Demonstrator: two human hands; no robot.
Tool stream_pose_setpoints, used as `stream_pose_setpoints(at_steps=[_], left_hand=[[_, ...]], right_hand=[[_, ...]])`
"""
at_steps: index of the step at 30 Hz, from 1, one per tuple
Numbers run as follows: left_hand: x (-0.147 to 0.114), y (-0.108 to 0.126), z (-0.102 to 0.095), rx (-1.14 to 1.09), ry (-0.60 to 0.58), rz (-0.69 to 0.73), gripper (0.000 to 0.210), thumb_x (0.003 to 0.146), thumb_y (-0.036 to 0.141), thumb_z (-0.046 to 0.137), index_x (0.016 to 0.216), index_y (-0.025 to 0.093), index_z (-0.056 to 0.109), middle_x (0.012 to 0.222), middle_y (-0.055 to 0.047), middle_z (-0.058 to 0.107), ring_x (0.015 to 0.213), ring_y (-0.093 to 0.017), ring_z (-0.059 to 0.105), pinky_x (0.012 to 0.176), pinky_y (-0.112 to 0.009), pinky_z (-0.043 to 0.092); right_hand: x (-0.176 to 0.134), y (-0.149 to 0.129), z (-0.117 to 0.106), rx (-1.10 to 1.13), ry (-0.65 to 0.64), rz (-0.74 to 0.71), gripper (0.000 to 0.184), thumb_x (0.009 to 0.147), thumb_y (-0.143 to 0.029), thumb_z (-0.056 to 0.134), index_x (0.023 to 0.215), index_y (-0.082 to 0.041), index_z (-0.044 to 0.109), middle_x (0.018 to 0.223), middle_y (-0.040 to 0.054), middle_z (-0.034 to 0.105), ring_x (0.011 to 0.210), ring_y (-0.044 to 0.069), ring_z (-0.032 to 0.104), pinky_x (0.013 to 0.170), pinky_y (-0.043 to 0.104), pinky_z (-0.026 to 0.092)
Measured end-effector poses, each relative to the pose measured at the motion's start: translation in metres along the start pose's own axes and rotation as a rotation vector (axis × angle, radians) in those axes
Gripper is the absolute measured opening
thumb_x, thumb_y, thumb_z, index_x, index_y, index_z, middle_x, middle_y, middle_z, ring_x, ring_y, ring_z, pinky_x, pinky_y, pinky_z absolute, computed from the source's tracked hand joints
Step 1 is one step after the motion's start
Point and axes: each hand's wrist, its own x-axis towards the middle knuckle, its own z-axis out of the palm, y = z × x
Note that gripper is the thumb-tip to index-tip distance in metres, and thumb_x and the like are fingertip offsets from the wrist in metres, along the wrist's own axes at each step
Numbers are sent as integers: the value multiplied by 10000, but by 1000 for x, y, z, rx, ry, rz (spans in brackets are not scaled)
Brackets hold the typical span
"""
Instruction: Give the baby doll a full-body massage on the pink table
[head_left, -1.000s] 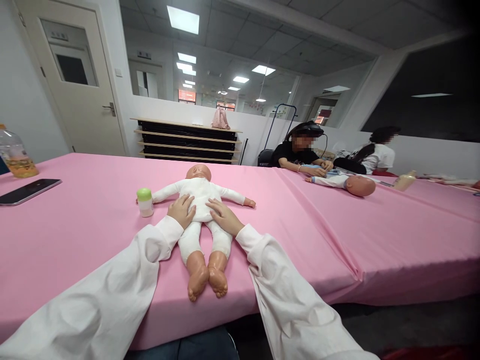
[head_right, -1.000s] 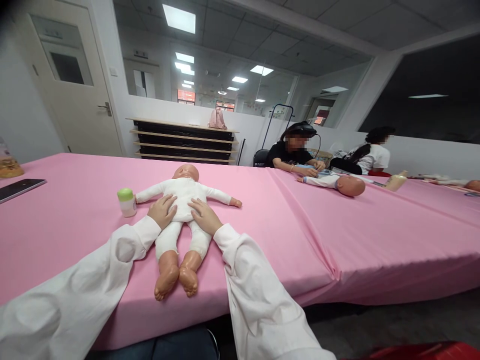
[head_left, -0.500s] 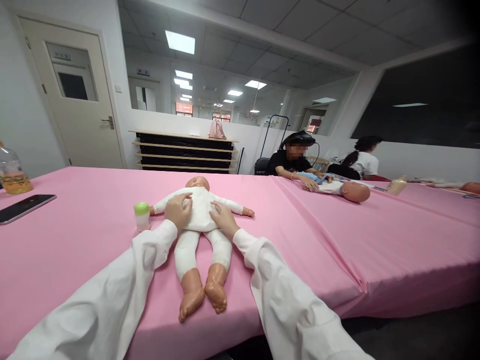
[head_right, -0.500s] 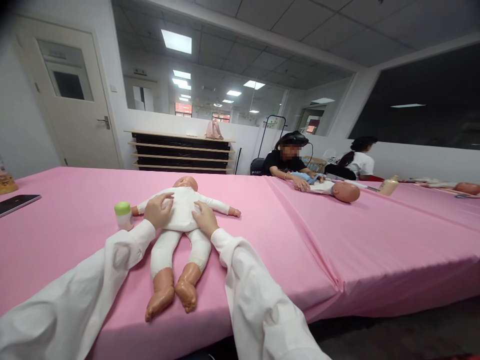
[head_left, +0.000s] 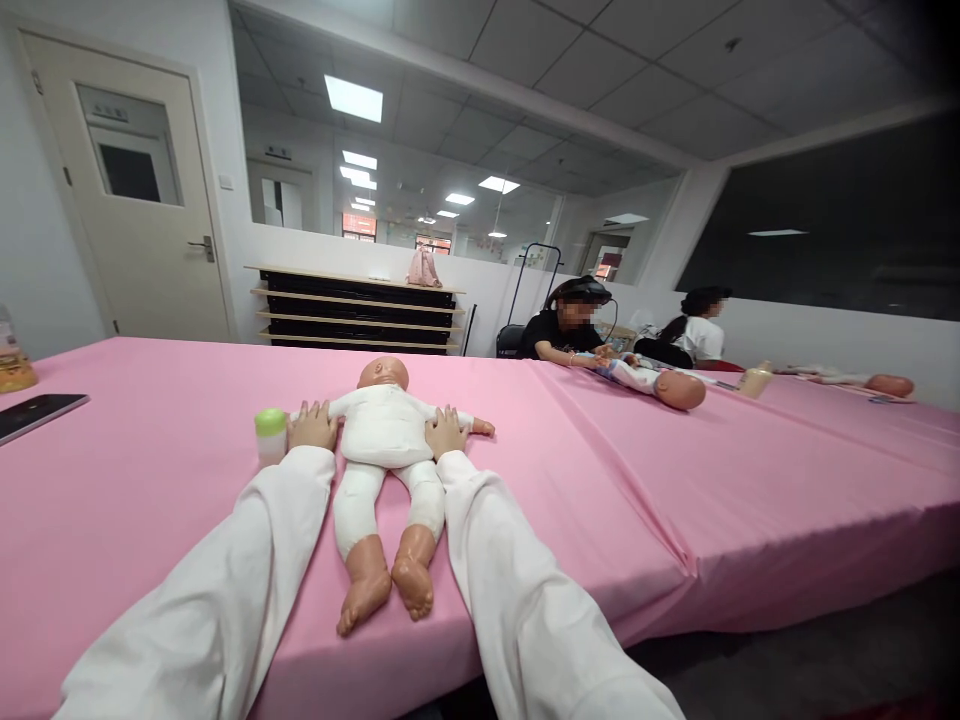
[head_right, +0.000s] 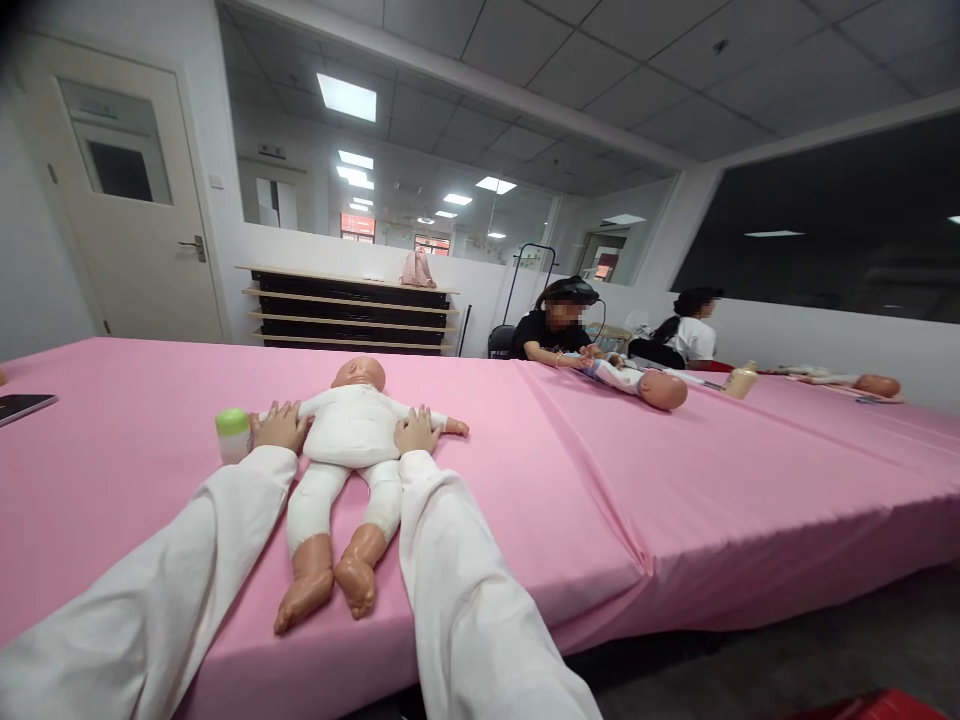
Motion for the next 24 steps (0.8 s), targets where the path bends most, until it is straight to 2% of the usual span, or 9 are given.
stream_pose_setpoints(at_steps=[3,6,10,12,14,16,18,21,24], left_hand=[[-6,-3,-6,0,86,-30,469,861,240,311,1288,109,453,1356,-133,432,1300,-282,301,1042,-531,197],[-7,-1,-10,-28,136,58,492,852,216,302,1313,88,418,1366,-137,417,1299,-250,311,1044,-462,239],[-4,2,-10,-51,190,187,526,859,256,297,1372,147,327,1439,-83,307,1328,-215,260,1064,-449,208],[-1,1,-8,-39,188,201,528,877,279,271,1392,162,281,1460,-63,262,1340,-199,230,1068,-460,190],[0,-1,-5,-9,99,199,515,889,301,258,1390,180,279,1457,-54,271,1333,-202,242,1064,-492,172],[0,-3,-3,33,-6,168,495,884,292,280,1367,189,321,1436,-63,320,1308,-218,289,1051,-520,169],[-2,-5,-4,73,-25,80,484,853,222,317,1330,163,374,1395,-100,386,1276,-233,338,1027,-516,203],[-6,-6,-7,101,64,-63,489,794,137,350,1274,90,429,1301,-169,480,1237,-262,380,986,-484,261],[-8,-4,-10,91,164,-66,512,799,130,326,1301,45,389,1317,-190,456,1248,-274,361,994,-474,251]], right_hand=[[-9,4,-3,-34,175,81,459,848,-248,338,1284,-171,456,1444,105,297,1349,237,201,1067,531,85],[-8,4,-3,6,235,-5,471,851,-238,332,1306,-169,431,1461,96,260,1350,224,203,1070,481,141],[-3,3,0,48,173,-156,484,857,-213,317,1338,-210,382,1471,35,246,1352,170,201,1075,419,184],[-3,3,2,37,129,-131,456,865,-221,313,1306,-204,428,1455,43,288,1348,179,214,1072,419,190],[-4,3,2,7,87,-78,426,862,-219,322,1255,-204,486,1432,55,335,1340,194,233,1068,443,178],[-7,3,2,-17,79,-19,427,848,-210,341,1248,-206,490,1423,60,351,1338,201,231,1070,469,144],[-10,3,1,-26,113,54,459,841,-239,356,1289,-189,442,1438,80,318,1346,217,203,1070,499,101],[-12,2,0,-39,156,147,552,839,-333,378,1338,-97,363,1454,166,244,1355,266,152,1062,524,70],[-8,1,1,-45,156,111,593,837,-300,386,1367,-51,293,1468,207,165,1362,285,122,1057,516,92]])
